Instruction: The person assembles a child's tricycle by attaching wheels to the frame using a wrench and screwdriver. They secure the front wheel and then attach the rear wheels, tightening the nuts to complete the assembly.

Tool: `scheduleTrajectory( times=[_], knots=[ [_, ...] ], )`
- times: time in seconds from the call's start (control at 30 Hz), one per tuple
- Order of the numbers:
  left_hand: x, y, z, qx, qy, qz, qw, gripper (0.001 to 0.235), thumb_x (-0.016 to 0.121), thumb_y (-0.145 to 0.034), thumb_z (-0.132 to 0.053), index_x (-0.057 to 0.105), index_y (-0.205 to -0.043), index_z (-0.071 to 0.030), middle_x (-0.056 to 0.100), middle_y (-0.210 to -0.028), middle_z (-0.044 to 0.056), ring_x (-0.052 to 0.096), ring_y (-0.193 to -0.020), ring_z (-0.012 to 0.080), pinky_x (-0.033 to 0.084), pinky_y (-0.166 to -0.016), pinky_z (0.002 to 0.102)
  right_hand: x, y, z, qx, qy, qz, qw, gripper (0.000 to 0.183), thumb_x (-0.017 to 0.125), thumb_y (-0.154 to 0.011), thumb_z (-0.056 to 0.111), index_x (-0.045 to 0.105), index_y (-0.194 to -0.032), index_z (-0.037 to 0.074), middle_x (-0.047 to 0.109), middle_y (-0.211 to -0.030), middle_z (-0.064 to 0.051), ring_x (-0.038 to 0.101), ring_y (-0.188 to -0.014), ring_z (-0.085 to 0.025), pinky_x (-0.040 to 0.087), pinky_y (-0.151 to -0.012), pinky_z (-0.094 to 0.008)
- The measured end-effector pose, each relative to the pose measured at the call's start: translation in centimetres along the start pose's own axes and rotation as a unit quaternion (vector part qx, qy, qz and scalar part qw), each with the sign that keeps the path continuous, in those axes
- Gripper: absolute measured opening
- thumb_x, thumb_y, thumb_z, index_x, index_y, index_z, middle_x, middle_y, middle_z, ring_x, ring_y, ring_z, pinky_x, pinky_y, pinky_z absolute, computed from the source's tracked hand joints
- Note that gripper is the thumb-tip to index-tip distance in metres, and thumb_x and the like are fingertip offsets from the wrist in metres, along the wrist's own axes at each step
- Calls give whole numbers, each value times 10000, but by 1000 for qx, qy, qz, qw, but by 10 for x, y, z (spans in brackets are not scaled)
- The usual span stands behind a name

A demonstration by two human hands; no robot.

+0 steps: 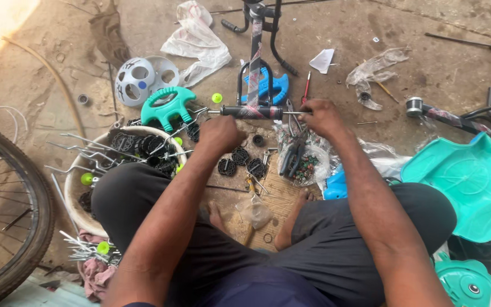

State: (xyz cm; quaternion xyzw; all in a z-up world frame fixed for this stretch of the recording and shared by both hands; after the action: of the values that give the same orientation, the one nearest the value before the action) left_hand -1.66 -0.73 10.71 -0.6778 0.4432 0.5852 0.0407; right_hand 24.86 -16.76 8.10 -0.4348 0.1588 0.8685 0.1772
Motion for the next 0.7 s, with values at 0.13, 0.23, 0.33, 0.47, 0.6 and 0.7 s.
scheduleTrajectory(
  times=[0.13,0.23,0.33,0.47,0.6,0.7],
  knots=[
    [-15,17,-34,125,-98,-202,966,471,689,-907,-286,577,-1278,-19,631,-1155,204,627,-1054,350,468,-983,630,-4,2,18,-46,-10,-36,998,212,800,-784,167,733,-943,44,739,-908,-133,720,-869,-281,556,-791,-424],
    [-16,12,-40,97,-30,-203,974,637,794,-796,-341,518,-1329,-124,550,-1248,224,500,-1206,403,384,-969,711,5,-2,33,-52,-14,-39,998,179,794,-797,150,722,-923,45,733,-915,-141,718,-860,-284,559,-787,-426],
    [-13,0,-42,48,18,-198,979,684,829,-775,-419,519,-1319,-142,525,-1321,236,423,-1294,463,370,-934,746,14,-3,48,-67,0,-38,997,151,762,-833,117,731,-966,53,727,-950,-150,711,-880,-292,557,-802,-431],
    [-7,-14,-40,18,60,-162,985,615,806,-791,-337,574,-1321,-128,539,-1341,232,442,-1318,443,427,-925,712,4,-5,57,-50,3,21,999,239,751,-798,104,737,-1035,71,743,-998,-127,725,-921,-266,573,-845,-402],
    [-9,-22,-33,23,50,-152,987,545,827,-765,-304,658,-1240,-96,594,-1290,208,486,-1296,447,470,-944,652,-14,-7,36,104,3,172,980,404,767,-772,98,729,-1170,145,766,-1069,-91,730,-967,-248,575,-860,-394],
    [-17,-31,-25,21,22,-96,995,646,887,-694,-395,664,-1212,-81,611,-1242,204,522,-1249,426,510,-961,551,-26,-10,24,92,17,185,978,410,833,-749,120,751,-1151,128,777,-1123,-75,713,-1031,-212,548,-923,-370]
  ],
)
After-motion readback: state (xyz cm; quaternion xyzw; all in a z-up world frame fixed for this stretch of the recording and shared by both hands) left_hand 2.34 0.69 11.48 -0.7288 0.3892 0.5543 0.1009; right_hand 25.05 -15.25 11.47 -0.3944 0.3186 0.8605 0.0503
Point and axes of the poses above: each hand's wrist, its own y-axis away from the middle knuckle, its own x-axis out of the palm, z = x × y, the point moved 4 cm from there along -y, towards the middle knuckle
